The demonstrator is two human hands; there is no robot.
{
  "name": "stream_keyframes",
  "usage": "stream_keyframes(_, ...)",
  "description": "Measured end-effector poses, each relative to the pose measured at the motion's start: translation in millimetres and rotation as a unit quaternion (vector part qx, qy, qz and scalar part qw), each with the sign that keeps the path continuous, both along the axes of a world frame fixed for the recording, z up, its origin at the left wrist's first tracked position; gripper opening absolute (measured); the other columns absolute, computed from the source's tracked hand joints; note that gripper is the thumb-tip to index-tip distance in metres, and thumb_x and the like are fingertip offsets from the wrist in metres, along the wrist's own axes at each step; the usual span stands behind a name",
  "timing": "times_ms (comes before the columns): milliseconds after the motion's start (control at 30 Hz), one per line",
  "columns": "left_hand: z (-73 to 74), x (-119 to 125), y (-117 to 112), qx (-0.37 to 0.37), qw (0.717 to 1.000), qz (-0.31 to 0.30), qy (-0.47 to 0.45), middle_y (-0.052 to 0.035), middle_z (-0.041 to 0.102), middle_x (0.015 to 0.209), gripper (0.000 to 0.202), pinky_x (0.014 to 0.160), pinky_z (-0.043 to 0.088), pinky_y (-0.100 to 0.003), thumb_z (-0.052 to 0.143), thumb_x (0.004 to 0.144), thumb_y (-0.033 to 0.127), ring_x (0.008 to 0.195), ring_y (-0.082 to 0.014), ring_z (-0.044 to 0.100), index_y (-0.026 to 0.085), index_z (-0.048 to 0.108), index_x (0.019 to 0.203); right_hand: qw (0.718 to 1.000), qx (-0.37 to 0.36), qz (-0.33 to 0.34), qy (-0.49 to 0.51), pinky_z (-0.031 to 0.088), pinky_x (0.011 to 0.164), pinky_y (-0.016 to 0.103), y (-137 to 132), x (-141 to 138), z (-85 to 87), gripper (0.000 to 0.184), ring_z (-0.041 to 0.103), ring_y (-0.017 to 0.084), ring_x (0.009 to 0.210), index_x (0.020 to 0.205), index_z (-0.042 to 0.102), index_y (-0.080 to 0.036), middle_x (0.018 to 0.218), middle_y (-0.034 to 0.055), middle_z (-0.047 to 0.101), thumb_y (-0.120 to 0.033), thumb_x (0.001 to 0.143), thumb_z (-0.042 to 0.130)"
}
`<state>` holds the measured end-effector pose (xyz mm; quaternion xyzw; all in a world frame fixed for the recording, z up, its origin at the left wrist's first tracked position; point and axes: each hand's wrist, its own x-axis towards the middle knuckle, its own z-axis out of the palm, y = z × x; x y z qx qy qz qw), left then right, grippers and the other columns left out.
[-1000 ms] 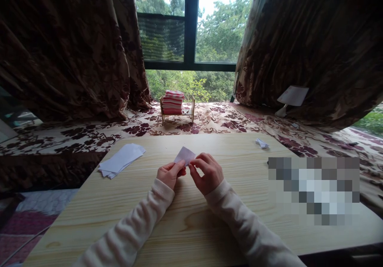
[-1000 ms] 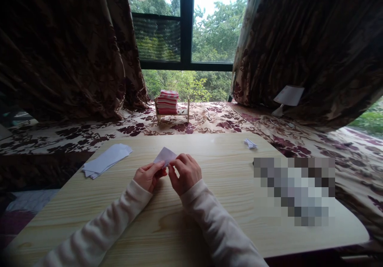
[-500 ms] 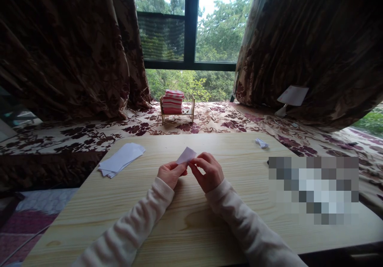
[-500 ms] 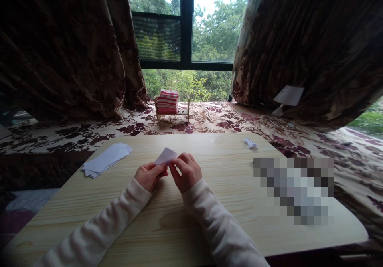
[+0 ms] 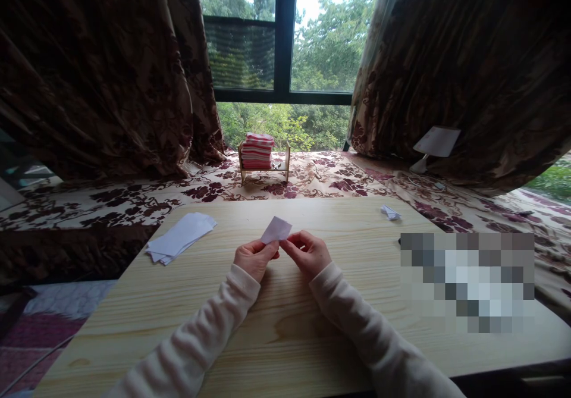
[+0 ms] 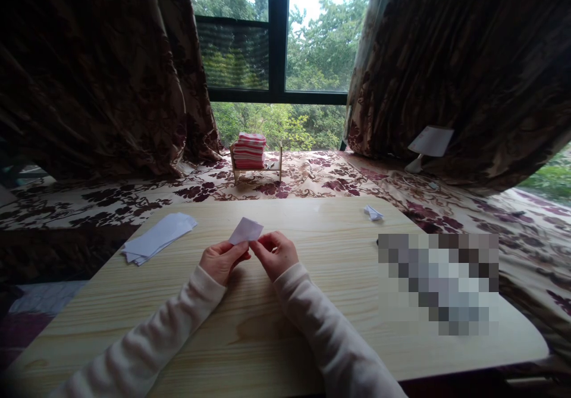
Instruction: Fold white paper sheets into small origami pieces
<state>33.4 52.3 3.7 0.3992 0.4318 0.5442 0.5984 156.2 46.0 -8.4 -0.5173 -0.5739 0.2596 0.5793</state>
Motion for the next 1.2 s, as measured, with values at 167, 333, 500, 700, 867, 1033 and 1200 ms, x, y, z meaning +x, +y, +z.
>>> stream_keyframes(167, 1.7, -0.5, -0.6, 0.008, 1.0, 0.0, 0.026, -0.0003, 0.06, 0.051, 0.025, 0.058, 0.046, -0.023, 0.074, 0.049, 0.027, 0.052, -0.0097, 0.054, 0.011, 0.068, 0.066, 0.991, -0.052, 0.062, 0.11, 0.037, 0.047, 0.022, 0.5, -2.9, 0.6, 0.027, 0.045, 0.009, 0.049, 0.062, 0.058, -0.015, 0.054, -0.0003, 0.055, -0.041, 0.061, 0.063)
stream_keyframes(333, 3.6, -0.7, -1.3, 0.015, 0.999, -0.002, 0.031, -0.0001, 0.059, 0.051, 0.025, 0.056, 0.045, -0.022, 0.074, 0.049, 0.028, 0.05, -0.0098, 0.053, 0.011, 0.067, 0.066, 0.979, -0.092, 0.09, 0.158, 0.028, 0.038, 0.019, -0.6, -2.9, 2.3, 0.032, 0.036, 0.006, 0.042, 0.062, 0.057, -0.015, 0.049, -0.0032, 0.049, -0.045, 0.057, 0.065)
stream_keyframes(500, 4.2, -1.9, -1.4, 0.021, 0.998, -0.016, 0.05, -0.0002, 0.059, 0.05, 0.024, 0.055, 0.044, -0.022, 0.072, 0.05, 0.029, 0.05, -0.0102, 0.053, 0.011, 0.067, 0.065, 0.971, -0.108, 0.108, 0.186, 0.026, 0.039, 0.02, -0.5, -2.8, 2.8, 0.034, 0.035, 0.005, 0.04, 0.06, 0.055, -0.015, 0.045, -0.0052, 0.045, -0.047, 0.056, 0.066)
stream_keyframes(700, 3.9, -4.8, -0.7, 0.057, 0.99, -0.011, 0.127, -0.0001, 0.057, 0.049, 0.024, 0.05, 0.039, -0.021, 0.068, 0.057, 0.033, 0.049, -0.0097, 0.049, 0.011, 0.066, 0.066, 0.974, -0.086, 0.123, 0.169, 0.029, 0.043, 0.021, -0.2, -2.5, -0.8, 0.03, 0.035, 0.006, 0.044, 0.061, 0.056, -0.015, 0.048, -0.0051, 0.045, -0.044, 0.06, 0.064)
stream_keyframes(867, 1.2, -2.4, -1.6, 0.114, 0.98, 0.001, 0.165, -0.0009, 0.059, 0.055, 0.017, 0.053, 0.04, -0.022, 0.062, 0.061, 0.028, 0.053, -0.0114, 0.05, 0.012, 0.065, 0.065, 0.977, -0.073, 0.158, 0.126, 0.031, 0.048, 0.022, 0.4, -2.7, -5.4, 0.025, 0.038, 0.007, 0.049, 0.064, 0.056, -0.014, 0.053, -0.0033, 0.048, -0.039, 0.066, 0.06)
stream_keyframes(1033, 3.5, -1.7, -1.4, 0.089, 0.981, -0.001, 0.175, -0.0002, 0.055, 0.05, 0.021, 0.049, 0.038, -0.022, 0.064, 0.059, 0.032, 0.05, -0.0114, 0.048, 0.011, 0.064, 0.062, 0.977, -0.083, 0.123, 0.154, 0.029, 0.043, 0.021, 1.7, -2.9, -5.0, 0.028, 0.035, 0.006, 0.043, 0.06, 0.054, -0.015, 0.045, -0.0052, 0.044, -0.042, 0.064, 0.06)
stream_keyframes(1200, 8.7, -2.8, -3.2, 0.103, 0.974, -0.027, 0.199, 0.0028, 0.049, 0.045, 0.026, 0.045, 0.032, -0.019, 0.065, 0.058, 0.036, 0.046, -0.008, 0.041, 0.011, 0.06, 0.055, 0.972, -0.102, 0.107, 0.183, 0.03, 0.04, 0.02, 1.6, -1.5, -1.4, 0.03, 0.036, 0.005, 0.039, 0.058, 0.054, -0.014, 0.042, -0.0055, 0.043, -0.043, 0.062, 0.061)
